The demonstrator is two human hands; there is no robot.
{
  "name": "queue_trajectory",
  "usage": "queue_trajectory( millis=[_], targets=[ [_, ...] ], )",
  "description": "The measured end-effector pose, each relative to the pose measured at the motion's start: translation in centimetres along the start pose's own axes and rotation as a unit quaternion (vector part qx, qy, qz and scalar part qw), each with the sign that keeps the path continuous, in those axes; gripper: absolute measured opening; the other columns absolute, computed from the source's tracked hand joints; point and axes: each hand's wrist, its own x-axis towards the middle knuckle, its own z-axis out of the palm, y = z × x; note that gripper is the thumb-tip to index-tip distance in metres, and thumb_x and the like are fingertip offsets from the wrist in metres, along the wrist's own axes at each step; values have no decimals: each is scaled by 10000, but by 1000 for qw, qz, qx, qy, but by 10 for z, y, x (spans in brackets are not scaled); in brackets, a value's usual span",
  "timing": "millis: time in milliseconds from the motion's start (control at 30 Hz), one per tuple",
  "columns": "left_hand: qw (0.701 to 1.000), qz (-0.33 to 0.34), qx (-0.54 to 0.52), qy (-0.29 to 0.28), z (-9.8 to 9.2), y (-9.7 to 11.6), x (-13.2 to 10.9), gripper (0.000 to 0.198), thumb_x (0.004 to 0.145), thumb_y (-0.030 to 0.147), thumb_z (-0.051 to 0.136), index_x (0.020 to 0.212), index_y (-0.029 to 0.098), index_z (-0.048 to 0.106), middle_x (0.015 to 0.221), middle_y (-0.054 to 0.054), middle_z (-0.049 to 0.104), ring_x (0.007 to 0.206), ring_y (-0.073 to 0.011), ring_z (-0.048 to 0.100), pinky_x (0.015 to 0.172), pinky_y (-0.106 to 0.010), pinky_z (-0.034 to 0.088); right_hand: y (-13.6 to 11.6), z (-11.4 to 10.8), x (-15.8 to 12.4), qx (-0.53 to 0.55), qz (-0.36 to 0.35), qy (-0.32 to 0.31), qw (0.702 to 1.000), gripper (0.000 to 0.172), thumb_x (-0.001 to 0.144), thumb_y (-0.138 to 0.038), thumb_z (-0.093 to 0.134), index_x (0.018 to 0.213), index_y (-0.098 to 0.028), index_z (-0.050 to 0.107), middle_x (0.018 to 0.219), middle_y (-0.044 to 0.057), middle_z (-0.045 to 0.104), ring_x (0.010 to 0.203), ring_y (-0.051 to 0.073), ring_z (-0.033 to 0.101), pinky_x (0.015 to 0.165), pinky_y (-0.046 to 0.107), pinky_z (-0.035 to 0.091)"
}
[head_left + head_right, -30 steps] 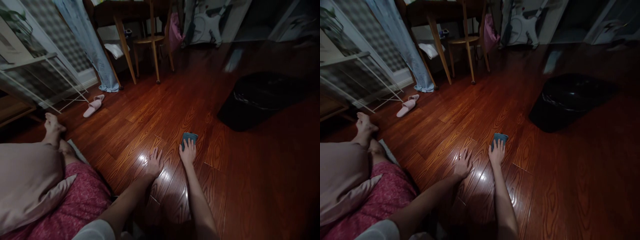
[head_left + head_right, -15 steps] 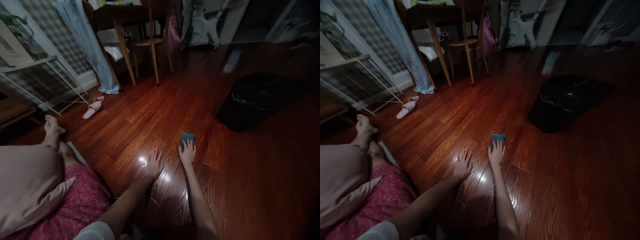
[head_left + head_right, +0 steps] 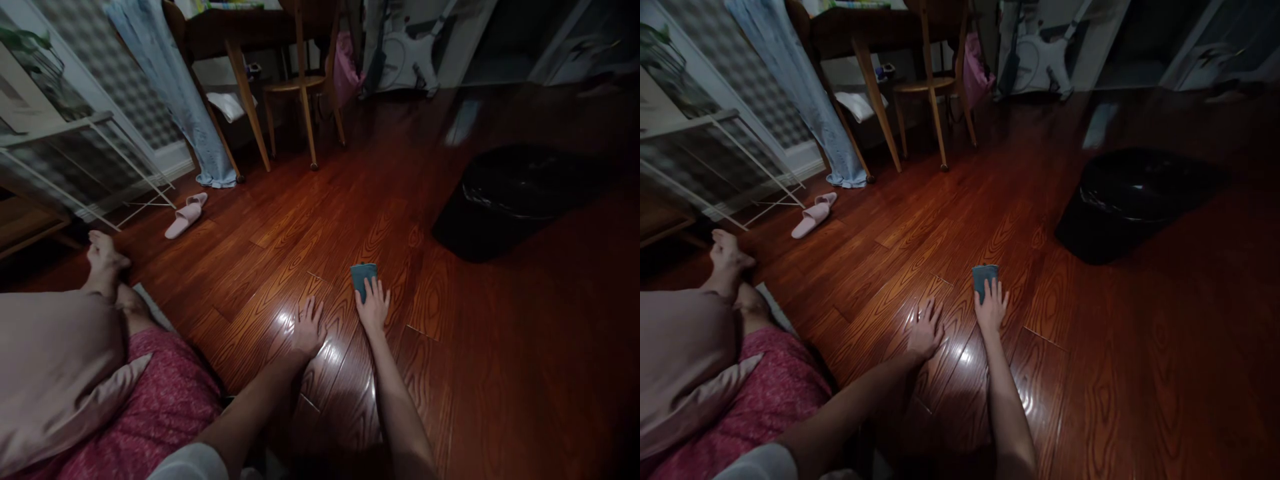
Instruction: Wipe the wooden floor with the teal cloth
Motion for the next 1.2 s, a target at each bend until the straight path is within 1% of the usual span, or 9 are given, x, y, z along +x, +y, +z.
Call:
queue_trajectory(
  millis=[100, 300, 433, 533, 733, 900, 1000, 1133, 1200],
  targets=[
    [1000, 0, -3, -1, 0, 1, 0, 635, 934, 295, 474, 1545, 182, 342, 1627, -117, 262, 1509, -279, 177, 1223, -541, 124, -3, -2, 0, 11, -18, -10, 1000, 532, 983, -433, 364, 1413, -161, 518, 1499, 168, 478, 1421, 288, 370, 1148, 543, 283],
    [1000, 2, 1, -3, -1, 1, 0, 606, 946, 304, 465, 1527, 162, 370, 1620, -140, 272, 1511, -274, 173, 1217, -561, 108, -24, -7, -2, 59, -160, -112, 979, 428, 972, -398, 424, 1327, -251, 612, 1426, 104, 565, 1353, 254, 460, 1105, 471, 357],
    [1000, 1, 1, -5, -2, 0, 0, 614, 938, 321, 481, 1525, 172, 378, 1625, -127, 262, 1514, -274, 159, 1221, -543, 126, -17, -6, 0, 23, -64, -37, 997, 427, 987, -353, 365, 1286, -215, 637, 1382, 119, 594, 1339, 257, 467, 1136, 509, 314],
    [1000, 1, -1, -3, -1, 0, 0, 623, 939, 317, 481, 1535, 181, 362, 1624, -120, 268, 1514, -273, 161, 1222, -540, 130, -7, -9, 3, -1, -5, 5, 1000, 452, 984, -328, 347, 1298, -157, 624, 1416, 156, 560, 1405, 266, 387, 1148, 511, 291],
    [1000, 0, 5, -6, 0, 0, -1, 628, 953, 357, 486, 1540, 179, 352, 1618, -130, 281, 1502, -285, 202, 1220, -554, 116, -20, -20, 3, 4, -159, -127, 979, 468, 983, -399, 413, 1411, -254, 535, 1518, 90, 481, 1417, 272, 365, 1071, 469, 341],
    [1000, 0, 9, -8, -2, 0, 0, 625, 952, 363, 493, 1533, 171, 366, 1620, -139, 272, 1503, -287, 200, 1216, -556, 131, -37, -18, -1, 9, -205, -161, 965, 452, 988, -378, 422, 1414, -276, 534, 1509, 79, 494, 1395, 248, 395, 1058, 437, 342],
    [1000, 0, 5, -11, -2, 1, 0, 611, 954, 327, 481, 1530, 155, 372, 1621, -149, 263, 1503, -295, 196, 1211, -564, 145, -26, -13, -1, -10, -163, -121, 979, 465, 990, -360, 406, 1434, -271, 509, 1511, 80, 491, 1413, 246, 371, 1125, 478, 275],
    [1000, 3, 1, -12, -2, 1, 0, 615, 947, 312, 484, 1530, 151, 373, 1623, -149, 258, 1503, -298, 194, 1216, -553, 135, 2, -12, 3, -63, 1, -30, 998, 499, 997, -355, 348, 1434, -175, 509, 1515, 138, 473, 1440, 281, 319, 1155, 532, 229],
    [1000, 5, -4, -9, -1, 0, 0, 618, 947, 310, 480, 1534, 156, 366, 1627, -144, 249, 1505, -294, 185, 1218, -552, 121, 6, -12, 4, -76, 45, -18, 996, 522, 993, -363, 344, 1436, -136, 502, 1526, 161, 450, 1455, 292, 288, 1145, 521, 256]
  ],
)
